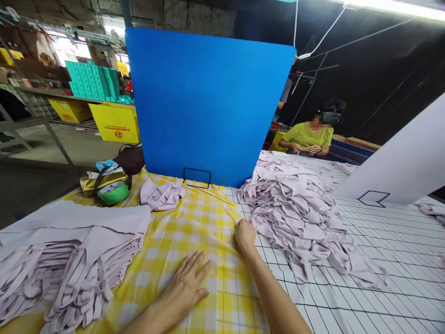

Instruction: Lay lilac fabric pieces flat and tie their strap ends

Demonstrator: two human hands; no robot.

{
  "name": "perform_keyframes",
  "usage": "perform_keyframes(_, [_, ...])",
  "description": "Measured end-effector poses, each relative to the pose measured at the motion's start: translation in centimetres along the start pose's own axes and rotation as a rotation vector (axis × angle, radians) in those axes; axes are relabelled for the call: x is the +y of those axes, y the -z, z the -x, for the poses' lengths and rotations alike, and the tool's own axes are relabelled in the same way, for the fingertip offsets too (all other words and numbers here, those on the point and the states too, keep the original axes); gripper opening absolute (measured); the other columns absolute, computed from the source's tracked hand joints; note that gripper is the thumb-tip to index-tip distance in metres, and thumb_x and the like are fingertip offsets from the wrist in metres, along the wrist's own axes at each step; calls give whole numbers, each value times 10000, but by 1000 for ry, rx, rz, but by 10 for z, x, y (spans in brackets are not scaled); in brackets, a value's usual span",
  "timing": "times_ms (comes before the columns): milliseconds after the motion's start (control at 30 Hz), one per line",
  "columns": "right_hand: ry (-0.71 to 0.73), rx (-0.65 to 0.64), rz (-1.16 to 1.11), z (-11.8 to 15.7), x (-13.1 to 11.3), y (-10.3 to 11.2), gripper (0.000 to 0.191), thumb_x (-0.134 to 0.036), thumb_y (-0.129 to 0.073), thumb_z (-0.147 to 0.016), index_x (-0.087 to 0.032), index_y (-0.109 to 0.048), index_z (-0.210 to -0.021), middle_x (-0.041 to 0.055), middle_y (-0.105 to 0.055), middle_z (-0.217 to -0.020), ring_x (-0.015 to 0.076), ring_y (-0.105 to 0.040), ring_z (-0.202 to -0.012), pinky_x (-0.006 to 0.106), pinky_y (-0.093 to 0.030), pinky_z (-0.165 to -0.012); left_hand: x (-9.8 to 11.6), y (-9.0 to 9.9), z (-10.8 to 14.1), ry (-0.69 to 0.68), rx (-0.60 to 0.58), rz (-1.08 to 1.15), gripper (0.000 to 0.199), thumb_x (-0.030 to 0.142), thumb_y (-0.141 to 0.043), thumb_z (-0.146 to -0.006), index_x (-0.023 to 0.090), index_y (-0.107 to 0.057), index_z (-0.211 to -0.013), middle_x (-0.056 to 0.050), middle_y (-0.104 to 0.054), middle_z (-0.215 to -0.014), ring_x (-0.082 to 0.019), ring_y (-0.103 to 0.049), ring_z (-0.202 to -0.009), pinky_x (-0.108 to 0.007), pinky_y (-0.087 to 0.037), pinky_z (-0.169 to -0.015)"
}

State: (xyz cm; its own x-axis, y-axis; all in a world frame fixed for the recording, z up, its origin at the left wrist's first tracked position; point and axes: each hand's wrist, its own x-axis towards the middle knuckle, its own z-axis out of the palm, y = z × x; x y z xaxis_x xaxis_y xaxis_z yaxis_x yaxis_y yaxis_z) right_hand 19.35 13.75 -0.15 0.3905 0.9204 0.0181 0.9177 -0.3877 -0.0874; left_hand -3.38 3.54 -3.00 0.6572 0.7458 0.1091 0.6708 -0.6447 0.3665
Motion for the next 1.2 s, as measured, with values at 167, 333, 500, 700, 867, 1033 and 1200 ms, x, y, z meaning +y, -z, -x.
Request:
perform_keyframes(167, [62,21,27,-11,3,-2,320,-318,-540,-874,-150,-530,-1147,83,-559,-1145,194,-579,-957,396,-494,-801,10,5,-8,63,-88,29,628,278,-509,-850,287,-222,-1409,-85,-226,-1471,-276,-216,-1345,-515,-270,-1065])
perform_keyframes(333, [89,112,9,-11,3,1,200,-222,-477,-898,-117,-576,-1036,107,-590,-1050,206,-562,-953,374,-448,-817,10,-1,-6,20,-57,4,580,347,-451,-888,343,-190,-1406,-34,-137,-1495,-268,-144,-1365,-533,-209,-1084])
perform_keyframes(500, [78,246,-65,-15,33,21,257,-94,-354,-861,-122,-569,-999,187,-545,-1086,286,-461,-1035,403,-336,-819,6,-5,-4,-14,-35,-10,558,398,-374,-916,346,-129,-1415,-30,-99,-1500,-257,-128,-1370,-520,-207,-1089])
perform_keyframes(700, [269,188,-270,-14,78,39,64,-196,-568,-707,-199,-564,-643,65,-622,-905,234,-509,-900,334,-338,-781,8,-6,-4,-9,-10,15,556,393,-402,-904,333,-178,-1410,-27,-106,-1502,-249,-130,-1371,-515,-188,-1096])
perform_keyframes(867, [299,256,-574,0,89,73,238,-372,-462,-780,-205,-477,-611,7,-529,-616,182,-492,-637,288,-375,-613,9,-4,-2,-20,38,70,548,362,-446,-885,319,-247,-1394,-26,-172,-1493,-236,-150,-1369,-491,-180,-1105])
perform_keyframes(1033, [316,437,-926,23,85,150,280,-465,-402,-838,-220,-415,-704,-39,-430,-646,129,-437,-607,243,-376,-580,11,-2,-4,26,18,160,534,316,-478,-858,272,-328,-1369,-54,-261,-1466,-242,-194,-1358,-502,-175,-1102])
perform_keyframes(1200, [437,484,-1474,66,53,218,222,-376,-659,-719,-207,-517,-694,-37,-449,-661,103,-418,-595,222,-361,-560,35,17,-8,111,69,451,539,339,-427,-875,174,-314,-1376,-106,-335,-1429,-232,-275,-1329,-453,-226,-1098])
